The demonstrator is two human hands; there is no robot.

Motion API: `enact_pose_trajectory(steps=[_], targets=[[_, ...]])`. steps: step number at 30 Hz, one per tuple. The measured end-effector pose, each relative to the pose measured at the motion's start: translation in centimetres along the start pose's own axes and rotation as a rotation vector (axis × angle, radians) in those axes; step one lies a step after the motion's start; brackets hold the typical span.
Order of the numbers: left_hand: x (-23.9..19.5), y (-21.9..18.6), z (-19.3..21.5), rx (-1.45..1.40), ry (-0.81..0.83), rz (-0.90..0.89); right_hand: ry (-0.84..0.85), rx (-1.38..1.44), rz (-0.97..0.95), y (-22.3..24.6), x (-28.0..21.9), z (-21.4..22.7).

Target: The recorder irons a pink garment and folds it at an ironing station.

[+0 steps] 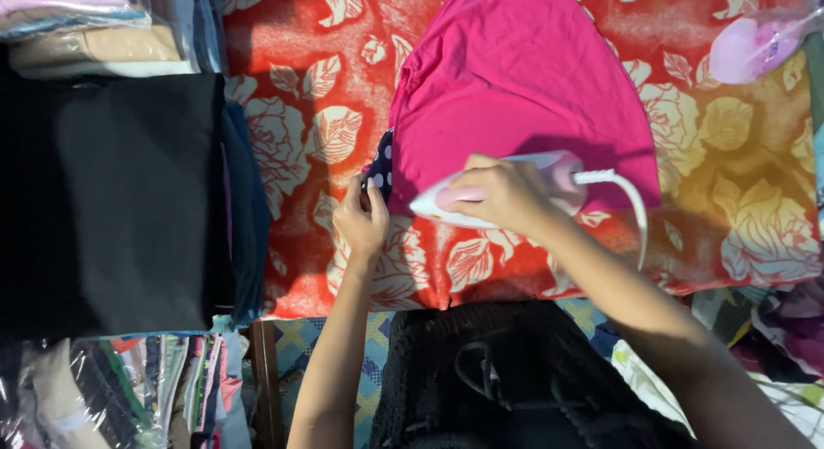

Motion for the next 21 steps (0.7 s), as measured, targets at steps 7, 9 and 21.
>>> enact_pose_trajectory(steps=[7, 9, 21], targets=[[0.4, 0.2, 0.0, -0.025, 0.052, 0.000, 0.041, 0.022, -0.114, -5.3, -1.0, 0.8], [0.2, 0.2, -0.1, -0.026, 0.040, 0.011, 0.034, 0.044, -0.096, -1.5, 0.3, -0.4], [0.5, -0.5, 0.4, -0.082, 0.034, 0.041, 0.007, 0.116, -0.123, -5.0, -0.1, 1.4]])
Point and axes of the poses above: each hand's wrist, its own x-axis towards the middle knuckle, its own z-axis out of the back of the hand, y = z × x, the point moved 5 cm from there along x, towards the middle knuckle, and after that the axes turned 2 degrees about -y, right-handed, at the moved point
